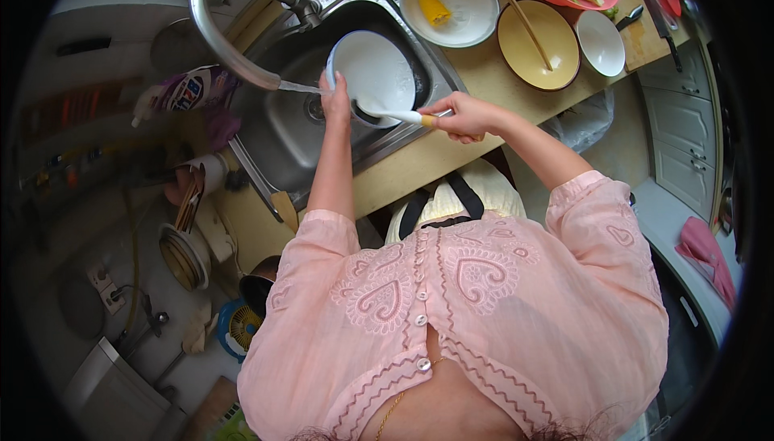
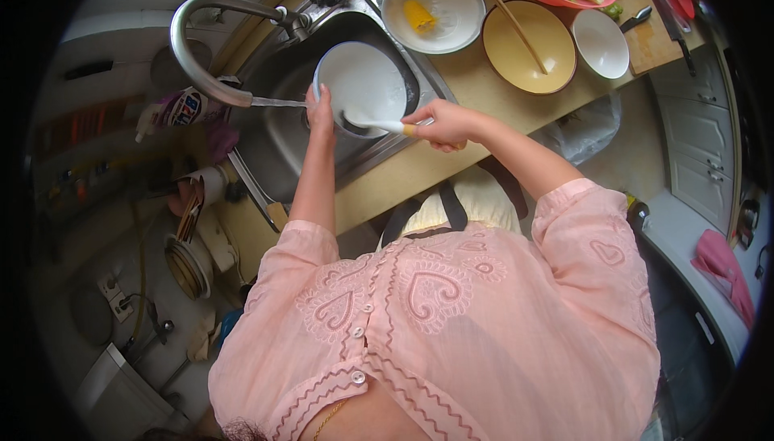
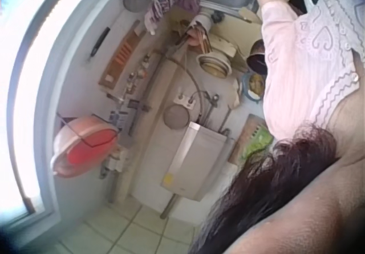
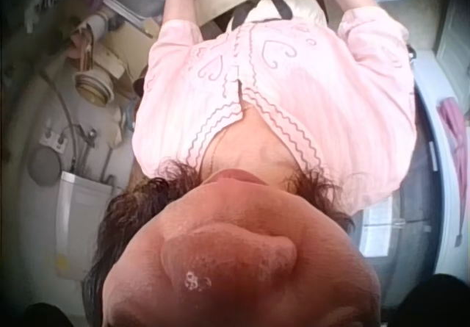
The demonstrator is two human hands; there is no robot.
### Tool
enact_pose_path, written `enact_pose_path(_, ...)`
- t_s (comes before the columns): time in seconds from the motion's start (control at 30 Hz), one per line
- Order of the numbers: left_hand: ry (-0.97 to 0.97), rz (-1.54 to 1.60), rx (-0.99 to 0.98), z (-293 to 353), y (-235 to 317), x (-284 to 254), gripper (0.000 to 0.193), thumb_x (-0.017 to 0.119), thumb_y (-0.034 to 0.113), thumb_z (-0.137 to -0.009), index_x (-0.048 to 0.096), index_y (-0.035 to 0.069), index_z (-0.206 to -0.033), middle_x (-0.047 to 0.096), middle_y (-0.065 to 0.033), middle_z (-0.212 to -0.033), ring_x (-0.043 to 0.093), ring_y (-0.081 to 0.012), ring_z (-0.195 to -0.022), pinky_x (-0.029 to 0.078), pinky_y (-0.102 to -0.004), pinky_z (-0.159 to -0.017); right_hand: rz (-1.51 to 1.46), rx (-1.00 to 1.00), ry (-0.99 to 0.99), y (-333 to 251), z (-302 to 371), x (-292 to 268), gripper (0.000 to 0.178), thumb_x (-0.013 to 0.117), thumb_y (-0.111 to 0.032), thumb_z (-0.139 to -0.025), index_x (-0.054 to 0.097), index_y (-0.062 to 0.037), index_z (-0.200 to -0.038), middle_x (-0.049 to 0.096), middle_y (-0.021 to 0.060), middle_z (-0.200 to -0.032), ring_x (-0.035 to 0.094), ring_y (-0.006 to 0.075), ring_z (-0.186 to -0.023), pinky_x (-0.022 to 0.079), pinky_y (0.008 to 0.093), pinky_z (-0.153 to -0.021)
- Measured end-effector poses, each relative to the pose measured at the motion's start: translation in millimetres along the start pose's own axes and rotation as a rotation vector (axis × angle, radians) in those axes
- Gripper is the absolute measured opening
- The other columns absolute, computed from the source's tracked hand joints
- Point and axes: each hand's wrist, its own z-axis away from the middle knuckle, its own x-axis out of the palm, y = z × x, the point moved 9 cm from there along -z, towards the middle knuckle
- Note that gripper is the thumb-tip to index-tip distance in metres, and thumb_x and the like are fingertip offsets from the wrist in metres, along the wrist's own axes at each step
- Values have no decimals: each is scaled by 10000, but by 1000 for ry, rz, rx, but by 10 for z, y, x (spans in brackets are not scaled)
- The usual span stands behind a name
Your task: The person washes a white bowl and a white ladle under running water in a kitchen sink, then places them on a drying rack. They then pick up a frying pan and a spatula, placing them in the sink to be washed.
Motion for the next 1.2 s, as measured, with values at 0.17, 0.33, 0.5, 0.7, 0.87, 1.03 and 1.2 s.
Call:
enact_pose_path(0.17, -31, -36, 87, -36, 99, 114, 422, 510, 254, -871, 451, 39, -1229, 527, -134, -1138, 491, -239, -1067, 370, -326, -908, 97, -15, 74, 204, -100, 13, 362, 499, -280, -869, 534, -210, -1222, 478, 20, -540, 452, 109, -407, 381, 256, -376)
enact_pose_path(0.33, -12, 41, 39, -50, 38, -87, 409, 503, 238, -873, 457, 29, -1221, 516, -128, -1172, 493, -228, -1070, 375, -321, -902, -114, -257, 211, -267, -210, 218, 390, 485, -225, -874, 495, -193, -1262, 468, -5, -519, 439, 64, -388, 354, 208, -355)
enact_pose_path(0.5, 175, 218, -189, 102, -473, -438, 453, 482, 257, -890, 375, 75, -1291, 507, -99, -1178, 531, -207, -1011, 456, -334, -801, 302, -344, 555, -399, -607, -76, 328, 492, -162, -798, 589, -84, -1101, 602, 219, -877, 581, 372, -808, 469, 397, -728)
enact_pose_path(0.7, 339, 357, -216, 265, -626, -788, 468, 493, 290, -893, 393, 51, -1282, 487, -124, -1225, 509, -232, -1058, 410, -337, -879, 265, 26, 123, -143, -241, 259, 338, 489, -184, -829, 570, -111, -1149, 610, 211, -789, 589, 269, -568, 489, 377, -624)
enact_pose_path(0.87, 284, 461, -349, 444, -582, -653, 473, 472, 333, -902, 383, 75, -1288, 502, -118, -1194, 531, -221, -1016, 443, -338, -824, 778, -573, 403, -651, -473, 592, 421, 493, -120, -816, 517, -210, -1227, 579, 59, -614, 541, 177, -462, 433, 316, -420)
enact_pose_path(1.03, 281, 437, -463, 633, -510, -550, 532, 492, 369, -885, 339, 105, -1321, 487, -112, -1211, 526, -247, -1026, 449, -358, -817, 1293, -443, 646, -713, -647, 263, 528, 495, -104, -777, 430, -240, -1284, 597, 92, -656, 609, 260, -576, 477, 362, -486)
enact_pose_path(1.2, 350, 226, -380, 512, -533, -688, 509, 500, 343, -878, 375, 89, -1301, 495, -126, -1215, 506, -256, -1064, 416, -361, -870, 1131, -224, 499, -268, -512, -72, 407, 480, -121, -803, 524, -195, -1201, 615, 103, -712, 612, 288, -655, 482, 403, -549)
